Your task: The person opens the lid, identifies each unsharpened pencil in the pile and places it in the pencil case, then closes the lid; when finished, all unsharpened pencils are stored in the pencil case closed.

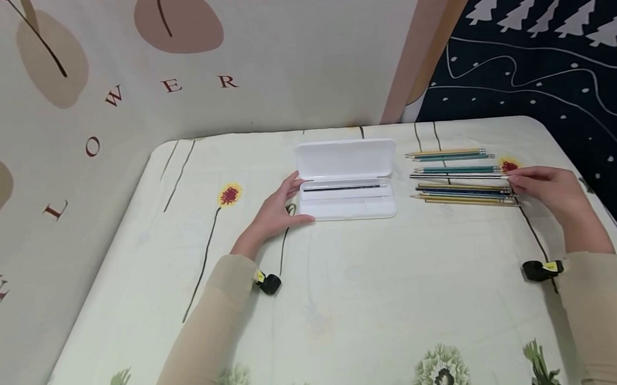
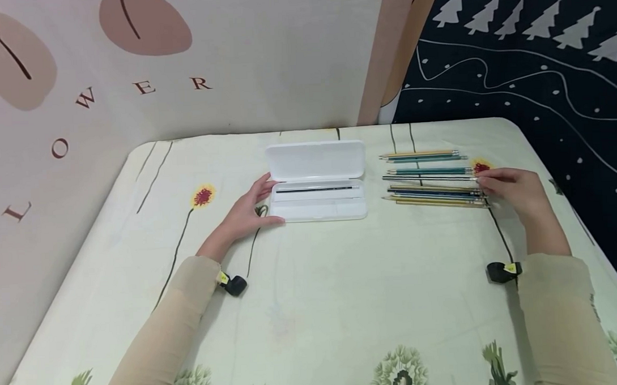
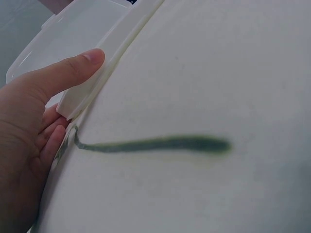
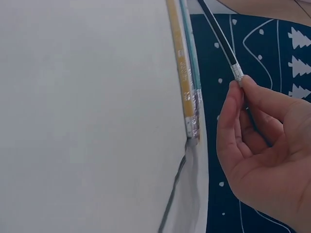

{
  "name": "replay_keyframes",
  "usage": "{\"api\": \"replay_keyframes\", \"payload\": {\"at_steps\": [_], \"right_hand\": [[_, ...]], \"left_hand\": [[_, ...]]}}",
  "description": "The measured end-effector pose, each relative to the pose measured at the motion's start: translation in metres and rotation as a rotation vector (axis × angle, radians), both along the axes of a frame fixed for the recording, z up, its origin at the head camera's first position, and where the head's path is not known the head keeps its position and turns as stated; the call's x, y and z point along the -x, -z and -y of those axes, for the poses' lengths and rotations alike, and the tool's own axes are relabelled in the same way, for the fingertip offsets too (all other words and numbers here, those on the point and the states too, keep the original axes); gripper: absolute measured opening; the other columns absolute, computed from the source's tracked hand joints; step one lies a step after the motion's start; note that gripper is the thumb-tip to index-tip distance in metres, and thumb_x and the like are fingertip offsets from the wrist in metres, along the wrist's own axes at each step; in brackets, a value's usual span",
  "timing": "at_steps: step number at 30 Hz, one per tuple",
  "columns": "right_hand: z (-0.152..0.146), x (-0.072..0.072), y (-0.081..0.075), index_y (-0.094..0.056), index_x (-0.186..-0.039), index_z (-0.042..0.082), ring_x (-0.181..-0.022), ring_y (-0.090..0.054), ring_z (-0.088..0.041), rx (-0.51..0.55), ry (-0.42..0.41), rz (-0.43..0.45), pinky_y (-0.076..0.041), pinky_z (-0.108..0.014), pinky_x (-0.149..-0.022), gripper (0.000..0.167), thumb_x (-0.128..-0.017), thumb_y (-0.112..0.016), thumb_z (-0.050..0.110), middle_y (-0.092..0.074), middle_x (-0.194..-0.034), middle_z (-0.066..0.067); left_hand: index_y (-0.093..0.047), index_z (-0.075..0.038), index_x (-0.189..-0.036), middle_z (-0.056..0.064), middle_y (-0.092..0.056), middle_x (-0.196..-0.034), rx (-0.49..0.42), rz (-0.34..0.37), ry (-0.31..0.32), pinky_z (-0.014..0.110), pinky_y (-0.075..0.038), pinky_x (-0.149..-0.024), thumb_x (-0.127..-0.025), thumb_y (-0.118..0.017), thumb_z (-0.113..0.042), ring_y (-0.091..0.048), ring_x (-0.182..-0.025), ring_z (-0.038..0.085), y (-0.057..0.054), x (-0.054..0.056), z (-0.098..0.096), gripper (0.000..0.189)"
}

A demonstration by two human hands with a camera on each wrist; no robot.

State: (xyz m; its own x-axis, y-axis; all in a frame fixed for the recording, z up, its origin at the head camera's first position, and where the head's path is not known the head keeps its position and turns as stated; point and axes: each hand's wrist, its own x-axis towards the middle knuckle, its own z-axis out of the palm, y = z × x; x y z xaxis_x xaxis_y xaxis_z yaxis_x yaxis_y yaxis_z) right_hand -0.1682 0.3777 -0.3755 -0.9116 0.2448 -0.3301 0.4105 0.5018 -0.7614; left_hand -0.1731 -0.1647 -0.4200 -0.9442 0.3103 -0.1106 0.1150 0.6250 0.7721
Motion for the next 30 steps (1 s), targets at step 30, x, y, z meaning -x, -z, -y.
{"api": "replay_keyframes", "payload": {"at_steps": [30], "right_hand": [[0.074,0.016,-0.016,-0.074,-0.091,0.042,-0.085,-0.064,0.011,0.222,-0.18,-0.175,-0.056,-0.008,-0.079,0.014,-0.093,-0.07,0.029,-0.063,-0.094,0.03]], "left_hand": [[-0.011,-0.021,-0.161,0.0,-0.037,-0.161,-0.011,-0.001,-0.006,0.039,-0.029,-0.125,-0.076,-0.087,-0.036,-0.039,-0.148,0.022,-0.001,0.0,-0.001,0.115]]}}
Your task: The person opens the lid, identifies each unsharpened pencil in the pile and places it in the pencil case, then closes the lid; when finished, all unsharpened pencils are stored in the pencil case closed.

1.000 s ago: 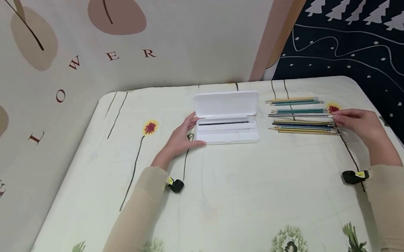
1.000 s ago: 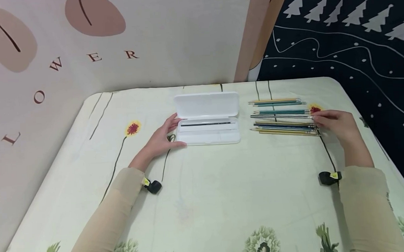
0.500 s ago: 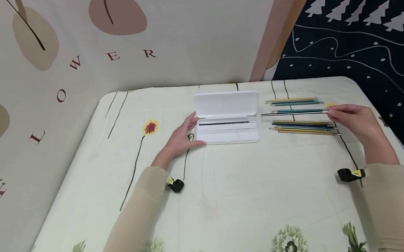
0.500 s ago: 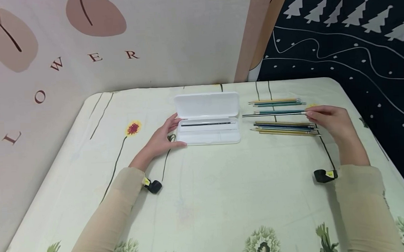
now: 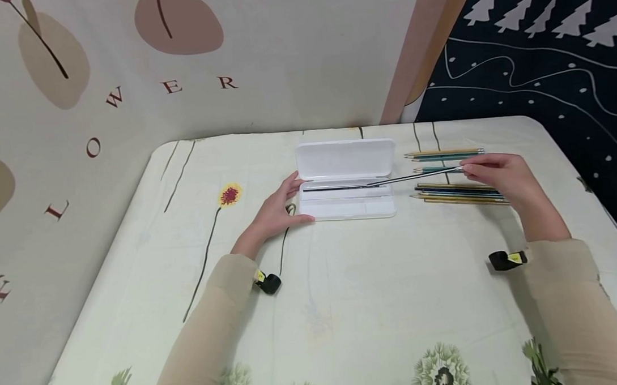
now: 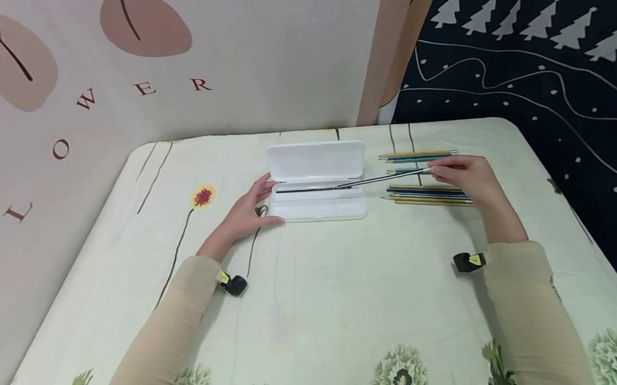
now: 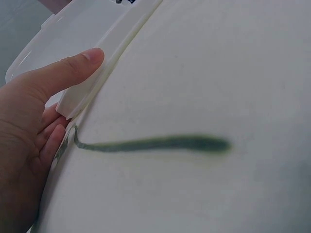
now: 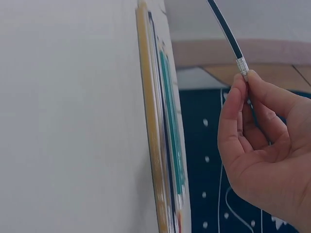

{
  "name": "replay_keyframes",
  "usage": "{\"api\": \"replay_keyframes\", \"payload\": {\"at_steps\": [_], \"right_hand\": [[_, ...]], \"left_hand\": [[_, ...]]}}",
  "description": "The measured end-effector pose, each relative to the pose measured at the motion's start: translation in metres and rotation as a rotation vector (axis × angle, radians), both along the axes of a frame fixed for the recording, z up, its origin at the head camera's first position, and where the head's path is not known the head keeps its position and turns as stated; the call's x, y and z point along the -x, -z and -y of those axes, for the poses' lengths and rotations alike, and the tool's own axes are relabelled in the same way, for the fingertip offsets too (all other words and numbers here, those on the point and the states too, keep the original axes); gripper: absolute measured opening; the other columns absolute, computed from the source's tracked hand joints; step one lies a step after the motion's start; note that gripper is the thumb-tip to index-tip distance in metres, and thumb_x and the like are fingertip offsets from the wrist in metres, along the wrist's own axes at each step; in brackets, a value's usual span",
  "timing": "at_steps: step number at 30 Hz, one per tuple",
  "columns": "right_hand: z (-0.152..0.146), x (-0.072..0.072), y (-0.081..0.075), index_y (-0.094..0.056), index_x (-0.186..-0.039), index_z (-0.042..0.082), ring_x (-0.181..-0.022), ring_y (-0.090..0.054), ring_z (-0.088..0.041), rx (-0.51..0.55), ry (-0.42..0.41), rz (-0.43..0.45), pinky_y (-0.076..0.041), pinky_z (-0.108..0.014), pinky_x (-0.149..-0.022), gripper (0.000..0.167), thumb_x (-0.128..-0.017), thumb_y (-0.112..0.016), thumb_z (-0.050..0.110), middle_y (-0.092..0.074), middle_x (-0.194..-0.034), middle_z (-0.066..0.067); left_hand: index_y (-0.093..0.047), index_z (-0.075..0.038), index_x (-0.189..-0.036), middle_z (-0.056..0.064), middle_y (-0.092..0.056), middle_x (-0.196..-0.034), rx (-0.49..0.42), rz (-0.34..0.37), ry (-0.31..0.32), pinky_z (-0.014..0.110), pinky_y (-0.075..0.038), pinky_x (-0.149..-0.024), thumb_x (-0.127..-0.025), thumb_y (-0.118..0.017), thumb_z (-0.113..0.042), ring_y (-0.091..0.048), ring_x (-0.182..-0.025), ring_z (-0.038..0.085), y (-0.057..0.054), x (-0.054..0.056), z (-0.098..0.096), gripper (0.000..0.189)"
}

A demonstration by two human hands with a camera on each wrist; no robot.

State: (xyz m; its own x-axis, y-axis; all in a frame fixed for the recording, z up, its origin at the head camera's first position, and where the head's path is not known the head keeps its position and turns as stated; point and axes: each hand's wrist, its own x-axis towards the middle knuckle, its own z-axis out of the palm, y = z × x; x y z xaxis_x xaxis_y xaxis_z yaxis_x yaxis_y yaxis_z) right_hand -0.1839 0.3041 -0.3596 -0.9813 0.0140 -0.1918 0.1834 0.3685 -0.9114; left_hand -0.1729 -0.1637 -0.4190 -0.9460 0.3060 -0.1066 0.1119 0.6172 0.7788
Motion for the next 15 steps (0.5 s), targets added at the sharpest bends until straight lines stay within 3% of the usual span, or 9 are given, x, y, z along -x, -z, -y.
{"api": "replay_keyframes", "payload": {"at_steps": [7,15], "right_hand": [[0.03,0.009,0.004,-0.075,-0.094,0.038,-0.084,-0.065,0.009,-0.009,-0.018,0.006,-0.055,-0.008,-0.078,0.006,-0.09,-0.073,0.034,-0.064,-0.093,0.029],[0.057,0.016,0.011,-0.076,-0.095,0.028,-0.083,-0.067,0.008,0.063,-0.063,0.003,-0.057,-0.01,-0.077,0.009,-0.093,-0.071,0.021,-0.069,-0.087,0.026]], "left_hand": [[-0.011,-0.021,-0.161,0.0,-0.036,-0.161,0.006,-0.01,0.007,0.04,-0.029,-0.125,-0.076,-0.087,-0.037,-0.039,-0.148,0.023,0.0,0.001,0.001,0.115],[-0.011,-0.021,-0.161,0.0,-0.036,-0.161,0.01,0.001,0.002,0.041,-0.029,-0.125,-0.076,-0.087,-0.037,-0.039,-0.148,0.023,0.0,0.0,0.0,0.115]]}}
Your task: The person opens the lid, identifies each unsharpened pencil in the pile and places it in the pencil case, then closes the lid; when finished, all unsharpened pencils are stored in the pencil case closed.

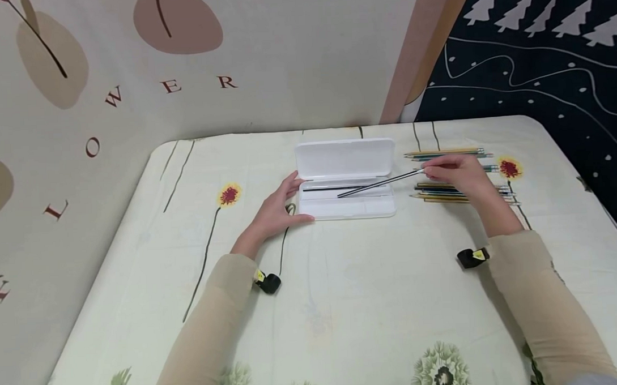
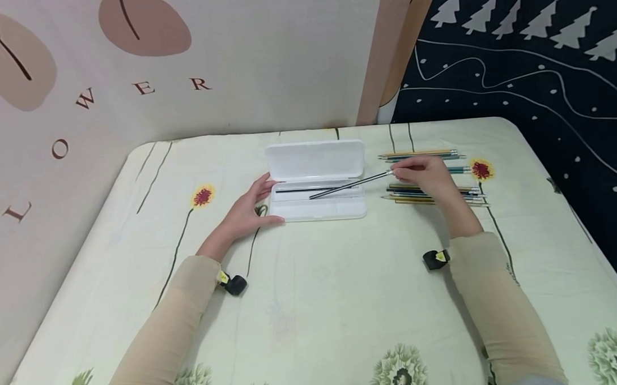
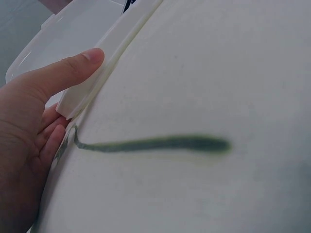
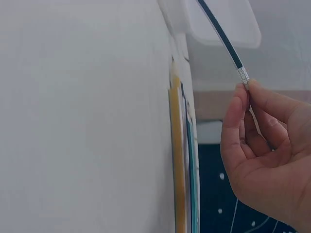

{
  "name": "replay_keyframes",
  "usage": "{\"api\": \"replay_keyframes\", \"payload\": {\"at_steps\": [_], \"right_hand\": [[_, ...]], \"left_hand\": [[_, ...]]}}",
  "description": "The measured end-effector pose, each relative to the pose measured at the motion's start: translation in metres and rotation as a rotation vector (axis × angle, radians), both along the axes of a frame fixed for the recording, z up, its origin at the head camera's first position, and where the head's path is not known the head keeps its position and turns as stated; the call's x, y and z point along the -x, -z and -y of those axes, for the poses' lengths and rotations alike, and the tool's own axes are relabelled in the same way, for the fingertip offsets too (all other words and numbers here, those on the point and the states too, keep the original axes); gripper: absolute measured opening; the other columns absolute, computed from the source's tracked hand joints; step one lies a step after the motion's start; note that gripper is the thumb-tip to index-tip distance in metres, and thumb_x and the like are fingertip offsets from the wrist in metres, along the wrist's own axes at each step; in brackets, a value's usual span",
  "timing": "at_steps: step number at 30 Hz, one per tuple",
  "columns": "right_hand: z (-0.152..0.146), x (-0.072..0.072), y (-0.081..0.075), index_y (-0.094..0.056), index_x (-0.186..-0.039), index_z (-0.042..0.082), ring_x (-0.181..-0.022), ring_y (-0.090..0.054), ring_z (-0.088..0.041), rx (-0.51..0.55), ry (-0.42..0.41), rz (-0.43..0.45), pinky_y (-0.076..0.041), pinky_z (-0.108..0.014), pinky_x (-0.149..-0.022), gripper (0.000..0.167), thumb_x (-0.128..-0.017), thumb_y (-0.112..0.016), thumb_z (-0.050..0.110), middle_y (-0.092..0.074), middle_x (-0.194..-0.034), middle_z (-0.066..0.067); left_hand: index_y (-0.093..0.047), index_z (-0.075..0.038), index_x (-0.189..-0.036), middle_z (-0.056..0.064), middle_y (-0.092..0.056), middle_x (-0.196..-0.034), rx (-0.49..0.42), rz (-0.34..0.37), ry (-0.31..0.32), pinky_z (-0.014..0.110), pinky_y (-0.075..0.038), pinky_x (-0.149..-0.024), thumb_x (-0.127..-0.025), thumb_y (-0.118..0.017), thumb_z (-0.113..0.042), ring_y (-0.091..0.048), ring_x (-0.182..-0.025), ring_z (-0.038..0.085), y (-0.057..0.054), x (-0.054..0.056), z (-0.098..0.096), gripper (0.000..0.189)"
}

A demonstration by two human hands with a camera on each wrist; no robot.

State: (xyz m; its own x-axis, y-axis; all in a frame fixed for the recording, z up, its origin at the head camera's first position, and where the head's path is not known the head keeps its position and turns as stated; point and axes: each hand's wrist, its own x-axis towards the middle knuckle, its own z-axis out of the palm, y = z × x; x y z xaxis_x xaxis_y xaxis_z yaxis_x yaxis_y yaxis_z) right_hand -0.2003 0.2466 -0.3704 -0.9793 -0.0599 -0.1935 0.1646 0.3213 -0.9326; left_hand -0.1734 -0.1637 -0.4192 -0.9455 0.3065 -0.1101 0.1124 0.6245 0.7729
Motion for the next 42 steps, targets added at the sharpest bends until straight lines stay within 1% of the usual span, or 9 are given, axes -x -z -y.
{"api": "replay_keyframes", "payload": {"at_steps": [8,10,15,18,24,31,33,38,42], "right_hand": [[0.019,0.001,0.003,-0.078,-0.102,0.015,-0.084,-0.069,0.005,0.07,-0.082,-0.019,-0.059,-0.014,-0.078,0.013,-0.093,-0.07,0.011,-0.072,-0.089,0.021],[0.022,0.002,0.004,-0.077,-0.107,0.009,-0.084,-0.069,0.005,0.048,-0.106,-0.031,-0.059,-0.013,-0.078,0.016,-0.093,-0.07,0.011,-0.071,-0.089,0.02],[0.029,0.003,0.005,-0.073,-0.116,0.001,-0.08,-0.065,0.005,-0.078,-0.137,-0.061,-0.056,-0.013,-0.074,0.028,-0.093,-0.071,0.017,-0.07,-0.087,0.023],[0.032,0.004,0.006,-0.071,-0.118,0.0,-0.079,-0.062,0.003,-0.137,-0.163,-0.077,-0.053,-0.014,-0.071,0.032,-0.093,-0.071,0.019,-0.069,-0.088,0.024],[0.041,0.004,0.003,-0.069,-0.12,-0.003,-0.078,-0.058,0.003,-0.187,-0.211,-0.102,-0.05,-0.013,-0.069,0.034,-0.094,-0.07,0.019,-0.066,-0.089,0.024],[0.051,0.007,0.004,-0.072,-0.117,0.0,-0.079,-0.057,0.001,-0.246,-0.236,-0.099,-0.049,-0.016,-0.069,0.03,-0.094,-0.07,0.018,-0.071,-0.101,0.006],[0.052,0.007,0.004,-0.071,-0.117,0.0,-0.078,-0.058,0.0,-0.26,-0.237,-0.088,-0.05,-0.017,-0.069,0.029,-0.095,-0.069,0.019,-0.07,-0.101,0.004],[0.051,0.006,0.0,-0.068,-0.119,-0.001,-0.077,-0.061,-0.002,-0.243,-0.226,-0.048,-0.052,-0.018,-0.071,0.037,-0.097,-0.065,0.029,-0.066,-0.089,0.011],[0.046,0.006,-0.003,-0.065,-0.121,-0.003,-0.08,-0.064,0.0,-0.214,-0.22,-0.035,-0.053,-0.013,-0.075,0.042,-0.098,-0.064,0.033,-0.065,-0.088,0.012]], "left_hand": [[-0.011,-0.022,-0.161,-0.001,-0.036,-0.161,0.0,-0.005,0.004,0.041,-0.029,-0.125,-0.076,-0.087,-0.038,-0.039,-0.148,0.023,0.001,0.0,0.0,0.115],[-0.011,-0.022,-0.161,-0.001,-0.036,-0.161,0.0,-0.006,0.004,0.04,-0.029,-0.125,-0.076,-0.087,-0.038,-0.039,-0.148,0.023,0.001,0.0,0.001,0.115],[-0.011,-0.022,-0.161,-0.001,-0.037,-0.161,-0.002,-0.009,0.006,0.04,-0.03,-0.125,-0.076,-0.087,-0.038,-0.039,-0.148,0.023,0.001,0.0,0.001,0.115],[-0.011,-0.022,-0.161,-0.001,-0.037,-0.161,-0.004,-0.01,0.007,0.04,-0.03,-0.124,-0.076,-0.087,-0.038,-0.039,-0.147,0.023,0.0,0.0,0.001,0.115],[-0.011,-0.022,-0.161,-0.001,-0.037,-0.161,0.001,-0.009,0.004,0.041,-0.029,-0.125,-0.076,-0.087,-0.039,-0.039,-0.147,0.022,-0.001,0.0,0.001,0.115],[-0.011,-0.022,-0.161,-0.001,-0.037,-0.161,-0.007,-0.011,0.0,0.041,-0.028,-0.125,-0.077,-0.086,-0.037,-0.039,-0.148,0.022,-0.001,0.0,0.001,0.114],[-0.011,-0.021,-0.161,-0.001,-0.037,-0.161,-0.013,-0.011,0.0,0.041,-0.028,-0.125,-0.077,-0.086,-0.036,-0.039,-0.148,0.022,-0.001,0.0,0.001,0.114],[-0.012,-0.021,-0.161,-0.001,-0.037,-0.161,-0.018,-0.009,0.003,0.041,-0.029,-0.125,-0.077,-0.086,-0.036,-0.039,-0.148,0.022,0.001,0.0,0.0,0.113],[-0.012,-0.022,-0.161,-0.001,-0.037,-0.161,-0.017,-0.008,-0.002,0.041,-0.028,-0.125,-0.077,-0.087,-0.036,-0.038,-0.148,0.022,0.001,0.0,0.0,0.114]]}}
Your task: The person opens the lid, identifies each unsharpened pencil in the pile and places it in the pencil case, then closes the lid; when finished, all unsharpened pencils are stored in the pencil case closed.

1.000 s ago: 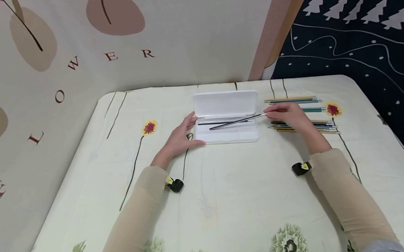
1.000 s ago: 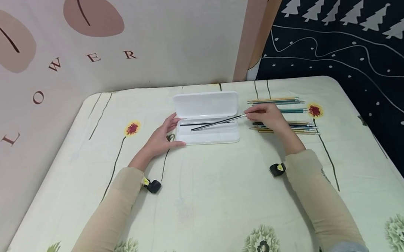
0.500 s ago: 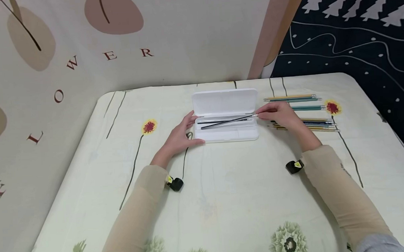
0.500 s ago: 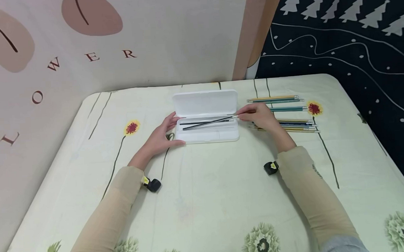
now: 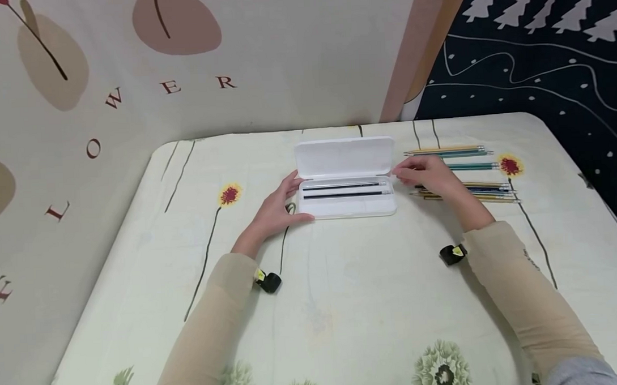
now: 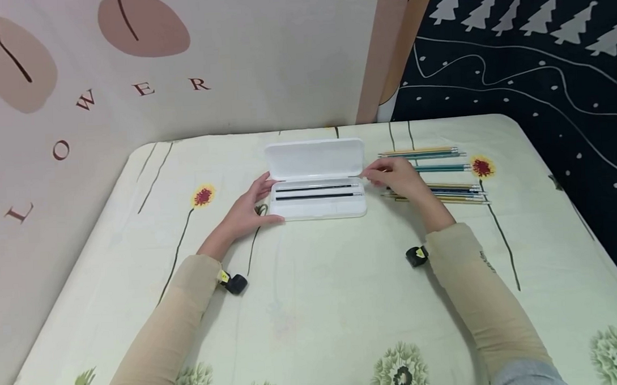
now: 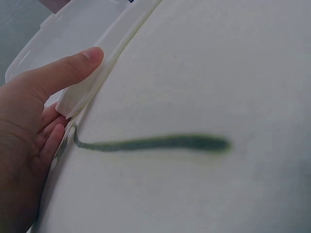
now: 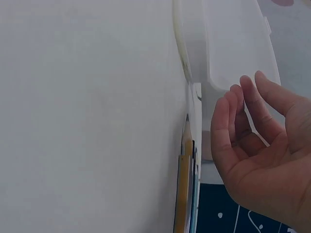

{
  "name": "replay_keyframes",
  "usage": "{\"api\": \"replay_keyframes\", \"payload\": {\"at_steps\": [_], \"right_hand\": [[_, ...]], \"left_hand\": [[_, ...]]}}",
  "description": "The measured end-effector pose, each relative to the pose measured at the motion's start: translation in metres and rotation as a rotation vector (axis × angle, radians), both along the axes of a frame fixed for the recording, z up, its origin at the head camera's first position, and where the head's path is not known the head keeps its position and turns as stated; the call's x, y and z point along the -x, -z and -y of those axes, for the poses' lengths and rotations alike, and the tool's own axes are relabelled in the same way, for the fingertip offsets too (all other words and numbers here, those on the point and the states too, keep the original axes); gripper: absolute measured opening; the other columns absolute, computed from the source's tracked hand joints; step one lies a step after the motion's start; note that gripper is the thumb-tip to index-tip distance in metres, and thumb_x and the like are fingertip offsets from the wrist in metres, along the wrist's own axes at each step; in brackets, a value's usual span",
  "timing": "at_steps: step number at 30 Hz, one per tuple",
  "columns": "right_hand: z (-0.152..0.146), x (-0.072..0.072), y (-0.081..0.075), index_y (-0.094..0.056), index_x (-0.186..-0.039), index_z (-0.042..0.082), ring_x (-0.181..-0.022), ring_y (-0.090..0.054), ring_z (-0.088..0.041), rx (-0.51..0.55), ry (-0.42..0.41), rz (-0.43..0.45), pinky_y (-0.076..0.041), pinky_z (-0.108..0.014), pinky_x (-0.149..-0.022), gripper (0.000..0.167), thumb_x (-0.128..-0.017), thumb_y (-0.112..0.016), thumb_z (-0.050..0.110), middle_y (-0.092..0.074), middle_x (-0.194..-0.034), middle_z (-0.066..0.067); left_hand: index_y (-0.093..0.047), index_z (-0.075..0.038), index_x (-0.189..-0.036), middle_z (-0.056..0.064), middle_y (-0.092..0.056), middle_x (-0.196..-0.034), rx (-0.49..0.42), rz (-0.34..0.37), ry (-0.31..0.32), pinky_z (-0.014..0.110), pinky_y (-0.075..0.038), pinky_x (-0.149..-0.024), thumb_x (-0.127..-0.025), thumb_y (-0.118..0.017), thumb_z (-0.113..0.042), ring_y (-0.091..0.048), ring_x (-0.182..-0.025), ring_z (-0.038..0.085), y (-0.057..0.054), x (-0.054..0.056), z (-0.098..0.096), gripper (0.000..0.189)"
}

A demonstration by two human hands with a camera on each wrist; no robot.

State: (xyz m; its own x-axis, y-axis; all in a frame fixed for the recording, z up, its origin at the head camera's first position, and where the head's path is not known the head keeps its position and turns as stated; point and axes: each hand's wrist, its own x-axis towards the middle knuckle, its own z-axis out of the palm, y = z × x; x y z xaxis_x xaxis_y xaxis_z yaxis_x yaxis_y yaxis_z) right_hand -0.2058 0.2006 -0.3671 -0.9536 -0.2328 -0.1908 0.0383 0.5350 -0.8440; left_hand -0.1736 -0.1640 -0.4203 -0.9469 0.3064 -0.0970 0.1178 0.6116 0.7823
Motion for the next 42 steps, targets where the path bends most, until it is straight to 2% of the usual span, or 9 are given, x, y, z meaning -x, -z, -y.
{"api": "replay_keyframes", "payload": {"at_steps": [8,15,22,28,33,35,40,42], "right_hand": [[-0.018,0.002,-0.002,-0.063,-0.125,-0.001,-0.085,-0.067,-0.001,0.005,0.04,0.039,-0.056,-0.01,-0.077,0.048,-0.097,-0.063,0.039,-0.064,-0.096,0.012],[-0.039,-0.001,-0.004,-0.063,-0.126,0.003,-0.085,-0.064,0.002,-0.007,0.084,0.033,-0.055,-0.01,-0.078,0.051,-0.095,-0.064,0.043,-0.062,-0.094,0.021],[-0.061,-0.004,-0.005,-0.064,-0.123,0.007,-0.085,-0.065,0.004,0.008,0.141,0.047,-0.057,-0.011,-0.078,0.049,-0.095,-0.062,0.048,-0.062,-0.09,0.024],[-0.083,-0.008,-0.005,-0.065,-0.119,0.014,-0.083,-0.064,0.01,-0.009,0.218,0.038,-0.056,-0.008,-0.076,0.041,-0.096,-0.06,0.048,-0.061,-0.085,0.032],[-0.103,-0.013,-0.005,-0.067,-0.107,0.025,-0.083,-0.063,0.01,0.022,0.25,0.008,-0.055,-0.007,-0.074,0.025,-0.095,-0.062,0.047,-0.062,-0.086,0.03],[-0.111,-0.014,-0.005,-0.068,-0.105,0.027,-0.083,-0.063,0.009,0.06,0.292,0.023,-0.055,-0.007,-0.072,0.02,-0.094,-0.065,0.044,-0.063,-0.087,0.028],[-0.126,-0.019,-0.008,-0.065,-0.107,0.031,-0.083,-0.061,0.013,0.041,0.341,0.046,-0.054,-0.005,-0.072,0.021,-0.093,-0.064,0.047,-0.06,-0.091,0.03],[-0.13,-0.022,-0.01,-0.063,-0.108,0.031,-0.084,-0.059,0.014,0.008,0.334,0.037,-0.053,-0.004,-0.073,0.024,-0.094,-0.061,0.05,-0.058,-0.092,0.033]], "left_hand": [[-0.011,-0.022,-0.161,-0.001,-0.036,-0.161,0.003,-0.001,0.001,0.041,-0.028,-0.125,-0.077,-0.087,-0.036,-0.038,-0.148,0.022,0.001,0.0,0.0,0.114],[-0.012,-0.022,-0.161,-0.001,-0.037,-0.161,0.005,-0.007,-0.001,0.042,-0.028,-0.125,-0.077,-0.087,-0.036,-0.039,-0.148,0.022,0.0,0.0,0.001,0.114],[-0.011,-0.022,-0.161,-0.001,-0.037,-0.161,0.005,-0.002,0.0,0.041,-0.029,-0.125,-0.077,-0.087,-0.036,-0.039,-0.148,0.022,0.0,0.0,0.001,0.114],[-0.011,-0.023,-0.161,-0.002,-0.036,-0.162,-0.003,-0.002,0.003,0.041,-0.029,-0.125,-0.077,-0.086,-0.037,-0.039,-0.148,0.021,0.002,0.0,0.001,0.114],[-0.012,-0.023,-0.161,-0.003,-0.036,-0.161,0.002,-0.003,-0.001,0.041,-0.029,-0.125,-0.077,-0.086,-0.037,-0.039,-0.148,0.021,0.002,-0.001,0.001,0.114],[-0.011,-0.023,-0.161,-0.002,-0.036,-0.161,0.002,-0.004,0.0,0.041,-0.029,-0.125,-0.077,-0.087,-0.037,-0.039,-0.148,0.021,0.002,-0.001,0.001,0.114],[-0.012,-0.023,-0.161,-0.002,-0.037,-0.161,0.005,-0.006,0.0,0.042,-0.029,-0.125,-0.076,-0.087,-0.038,-0.04,-0.147,0.021,0.001,0.0,0.001,0.115],[-0.012,-0.023,-0.161,-0.003,-0.037,-0.161,0.008,-0.005,-0.002,0.042,-0.028,-0.125,-0.075,-0.087,-0.038,-0.04,-0.147,0.021,0.0,0.0,0.001,0.115]]}}
